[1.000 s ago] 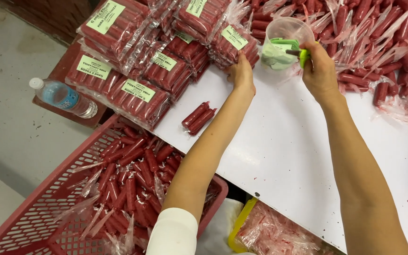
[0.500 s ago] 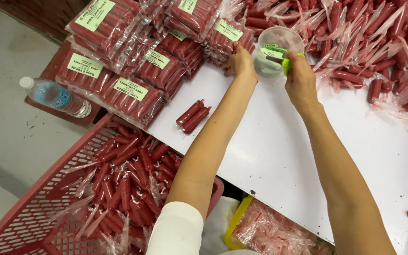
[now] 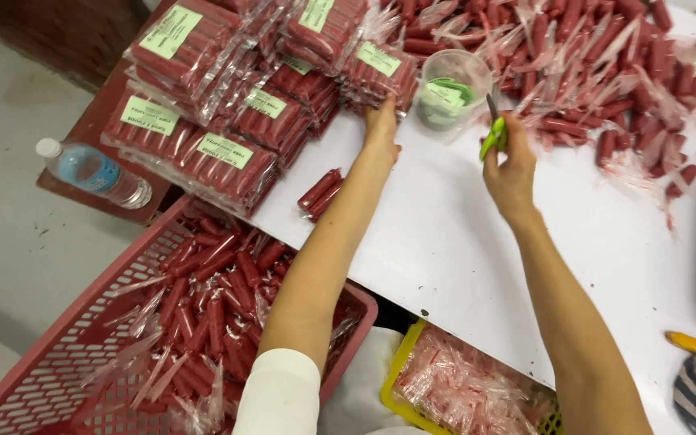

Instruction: The person packages meat sausages by hand. They pick up small plastic sleeves, fill them with a red meat mixture from a container, and then use shears to trim the excess plastic from the ends of the filled packages.

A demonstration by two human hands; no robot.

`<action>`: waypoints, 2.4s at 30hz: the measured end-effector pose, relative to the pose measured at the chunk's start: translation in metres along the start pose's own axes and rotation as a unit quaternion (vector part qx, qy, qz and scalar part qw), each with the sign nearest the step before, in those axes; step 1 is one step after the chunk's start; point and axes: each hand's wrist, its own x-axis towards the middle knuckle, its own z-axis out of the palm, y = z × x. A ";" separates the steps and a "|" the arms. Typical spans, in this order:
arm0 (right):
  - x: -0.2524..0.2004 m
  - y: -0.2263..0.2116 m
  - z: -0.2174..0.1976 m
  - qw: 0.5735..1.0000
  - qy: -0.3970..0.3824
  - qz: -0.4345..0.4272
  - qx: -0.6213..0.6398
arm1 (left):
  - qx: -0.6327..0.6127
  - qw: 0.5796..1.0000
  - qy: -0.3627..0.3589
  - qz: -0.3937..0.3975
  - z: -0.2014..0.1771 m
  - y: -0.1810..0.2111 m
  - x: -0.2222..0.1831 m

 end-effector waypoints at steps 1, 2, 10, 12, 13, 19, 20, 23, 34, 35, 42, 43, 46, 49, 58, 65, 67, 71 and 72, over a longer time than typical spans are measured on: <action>-0.012 -0.005 -0.009 0.998 -0.012 0.047 0.044 | 0.005 1.000 -0.005 0.015 0.001 0.004 -0.007; -0.039 -0.007 -0.009 0.998 -0.002 0.049 0.029 | 0.009 1.000 -0.022 0.012 -0.010 -0.001 0.007; -0.215 -0.068 -0.107 0.897 0.004 0.405 0.177 | 0.217 0.966 -0.122 0.067 -0.032 0.030 -0.076; -0.246 -0.067 -0.147 0.880 0.049 0.447 0.150 | 0.445 0.847 -0.176 0.231 -0.057 0.023 -0.105; -0.261 -0.069 -0.162 0.859 0.064 0.487 0.144 | 0.620 0.661 -0.181 0.383 -0.078 0.023 -0.115; -0.285 -0.066 -0.193 0.820 0.186 0.504 0.195 | 0.849 0.481 0.062 0.208 -0.151 -0.029 -0.138; -0.287 -0.064 -0.190 0.822 0.186 0.501 0.198 | 0.848 0.482 0.066 0.210 -0.160 -0.030 -0.138; -0.296 -0.065 -0.184 0.866 0.097 0.480 0.101 | 0.751 0.457 0.107 0.464 -0.181 -0.034 -0.132; -0.301 -0.060 -0.186 0.876 0.114 0.460 0.096 | 0.775 0.415 0.101 0.466 -0.190 -0.031 -0.111; -0.302 -0.059 -0.187 0.875 0.115 0.459 0.099 | 0.776 0.412 0.103 0.467 -0.187 -0.029 -0.114; -0.308 -0.050 -0.185 0.884 0.132 0.429 0.131 | 0.724 0.398 0.096 0.555 -0.200 -0.042 -0.160; -0.308 -0.049 -0.184 0.883 0.128 0.433 0.128 | 0.725 0.414 0.081 0.545 -0.203 -0.045 -0.170; -0.316 -0.041 -0.180 0.873 0.142 0.435 0.167 | 0.697 0.424 0.055 0.576 -0.240 -0.067 -0.204; -0.352 0.002 -0.164 0.882 0.199 0.385 0.186 | 0.609 0.518 0.061 0.597 -0.263 -0.082 -0.253; -0.296 -0.085 -0.217 0.874 0.117 0.426 0.202 | 0.600 0.651 0.199 0.420 -0.397 -0.060 -0.326; -0.300 -0.075 -0.210 0.873 0.141 0.399 0.242 | 0.617 0.726 0.171 0.250 -0.343 -0.045 -0.398; -0.296 -0.089 -0.213 0.889 0.118 0.395 0.198 | 0.757 0.457 0.075 0.461 -0.356 -0.067 -0.373; -0.295 -0.087 -0.212 0.904 0.101 0.376 0.179 | 0.871 0.334 -0.045 0.357 -0.339 -0.063 -0.365; -0.296 -0.087 -0.212 0.903 0.099 0.381 0.171 | 0.909 0.248 -0.067 0.329 -0.344 -0.067 -0.356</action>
